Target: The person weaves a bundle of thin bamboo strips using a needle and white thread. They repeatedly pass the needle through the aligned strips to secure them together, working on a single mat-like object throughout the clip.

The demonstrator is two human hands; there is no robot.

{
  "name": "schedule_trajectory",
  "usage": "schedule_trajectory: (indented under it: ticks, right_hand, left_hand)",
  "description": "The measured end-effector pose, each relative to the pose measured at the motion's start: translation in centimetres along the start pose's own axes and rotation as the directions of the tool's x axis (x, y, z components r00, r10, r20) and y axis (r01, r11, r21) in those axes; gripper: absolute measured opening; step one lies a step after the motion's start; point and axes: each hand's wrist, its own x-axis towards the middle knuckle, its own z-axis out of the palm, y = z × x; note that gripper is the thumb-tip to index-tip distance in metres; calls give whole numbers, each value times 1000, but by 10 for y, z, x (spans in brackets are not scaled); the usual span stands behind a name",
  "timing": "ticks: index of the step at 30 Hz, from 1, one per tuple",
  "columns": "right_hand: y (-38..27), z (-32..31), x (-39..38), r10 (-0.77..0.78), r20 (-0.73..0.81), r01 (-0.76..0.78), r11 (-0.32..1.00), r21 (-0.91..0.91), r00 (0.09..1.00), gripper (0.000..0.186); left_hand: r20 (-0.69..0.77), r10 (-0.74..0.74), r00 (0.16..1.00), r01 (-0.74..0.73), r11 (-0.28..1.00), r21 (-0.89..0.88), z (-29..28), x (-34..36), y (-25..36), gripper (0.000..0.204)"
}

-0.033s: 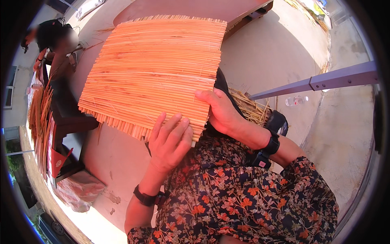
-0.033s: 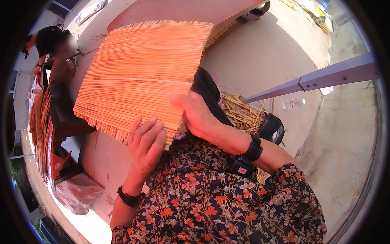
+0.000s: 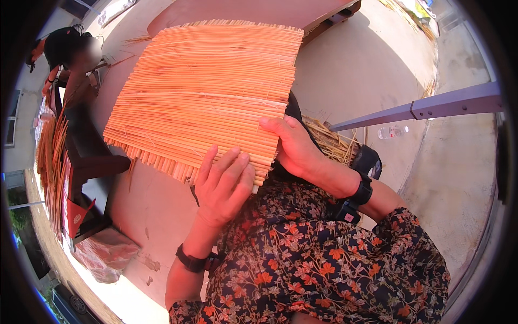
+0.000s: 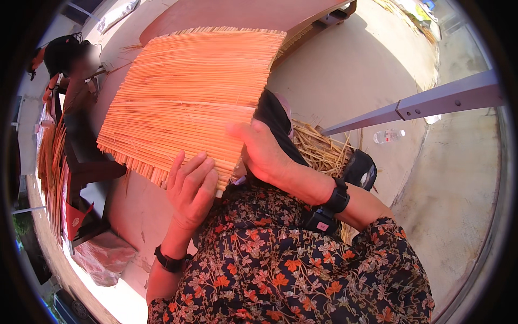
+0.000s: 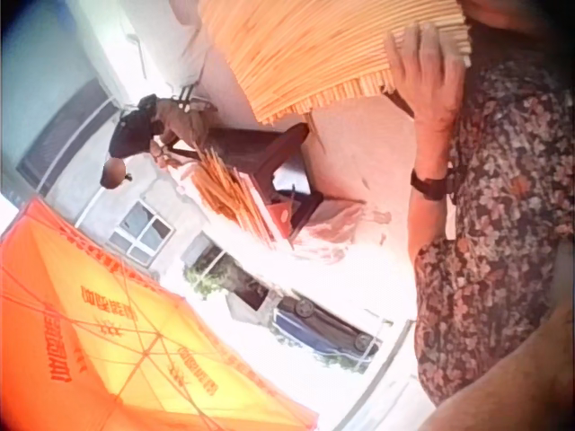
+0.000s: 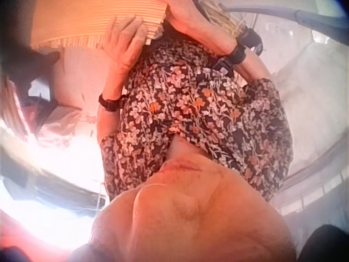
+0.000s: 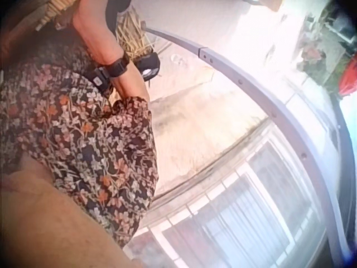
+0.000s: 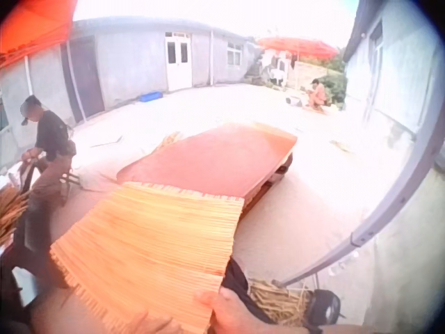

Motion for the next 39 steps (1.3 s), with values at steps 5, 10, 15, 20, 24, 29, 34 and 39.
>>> schedule_trajectory:
  ticks: [5, 10, 15, 20, 24, 29, 34, 39]
  right_hand:
    - [-23, 3, 2, 48, -17, -47, 997, 55, 999, 40]
    - [-46, -10, -20, 79, -3, -79, 985, -152, 997, 32]
    - [-50, -25, -47, 204, -39, -204, 905, -373, 978, 31]
    - [-45, 6, -50, 433, -70, -431, 840, -331, 899, 31]
    - [-43, 11, -45, 479, -74, -480, 836, -266, 875, 31]
    - [-38, 13, -45, 470, -42, -463, 845, -267, 882, 28]
    - [-35, 8, -47, 460, 6, -450, 871, -197, 888, 26]
    - [-34, 7, -47, 456, 0, -447, 871, -206, 890, 24]
  left_hand:
    - [-21, -36, 999, 35, 999, -31, 12, 11, -16, 23]
    - [25, -64, 998, 65, 994, -87, 12, 7, -19, 33]
    - [236, -131, 963, 213, 905, -368, -25, 24, -20, 63]
    - [246, -241, 939, 337, 788, -515, -30, 23, -22, 54]
    - [225, -308, 924, 381, 774, -506, -29, 24, -16, 47]
    - [212, -332, 919, 394, 768, -504, -28, 23, -14, 44]
    - [206, -344, 916, 401, 768, -499, -29, 24, -15, 41]
    - [201, -348, 916, 402, 775, -489, -27, 24, -14, 40]
